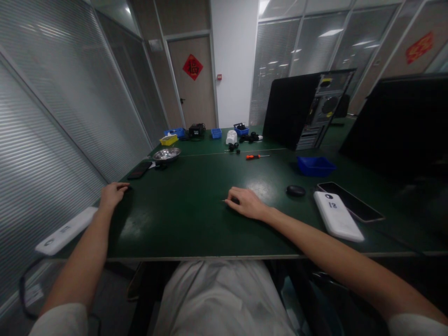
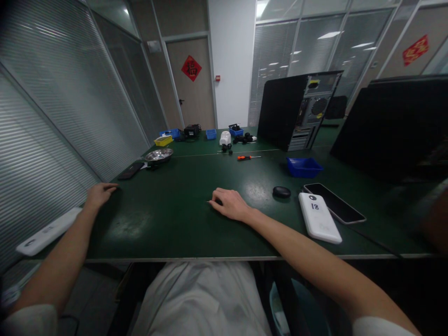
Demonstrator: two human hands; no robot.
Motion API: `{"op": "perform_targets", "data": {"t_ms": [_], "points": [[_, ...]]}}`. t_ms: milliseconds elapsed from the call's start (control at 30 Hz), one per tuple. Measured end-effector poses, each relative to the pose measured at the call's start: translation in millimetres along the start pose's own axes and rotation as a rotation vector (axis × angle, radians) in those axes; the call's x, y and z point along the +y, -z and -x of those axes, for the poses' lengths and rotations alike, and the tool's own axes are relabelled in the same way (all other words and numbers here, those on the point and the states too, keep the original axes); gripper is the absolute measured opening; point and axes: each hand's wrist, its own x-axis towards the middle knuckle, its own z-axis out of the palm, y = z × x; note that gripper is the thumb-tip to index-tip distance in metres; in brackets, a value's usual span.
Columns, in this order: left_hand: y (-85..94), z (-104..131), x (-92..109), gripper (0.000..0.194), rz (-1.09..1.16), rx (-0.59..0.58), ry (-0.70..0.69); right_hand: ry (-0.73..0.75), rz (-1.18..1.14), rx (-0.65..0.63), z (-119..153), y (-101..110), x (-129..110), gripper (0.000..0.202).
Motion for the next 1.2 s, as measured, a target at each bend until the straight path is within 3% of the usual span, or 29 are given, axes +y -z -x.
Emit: {"op": "perform_targets", "data": {"t_ms": [400, 733, 1200], "points": [[-3.9, -2.1, -0.5, 0.034, -0.09, 0.01, -0.06, 0.013, -0.008, 0.01, -0.3, -1.5, 1.4, 0.019], [-2.2, 5.5, 12.7, 0.036, -0.24, -0.01, -0.17, 0.008, -0.015, 0.001, -0.1, -0.1, 1.7, 0.017], [-2.5, 13.1, 20.6, 0.034, -0.247, 0.041, -0.102, -0.005, -0.012, -0.004, -0.7, 1.8, -1.1, 0.017]]}}
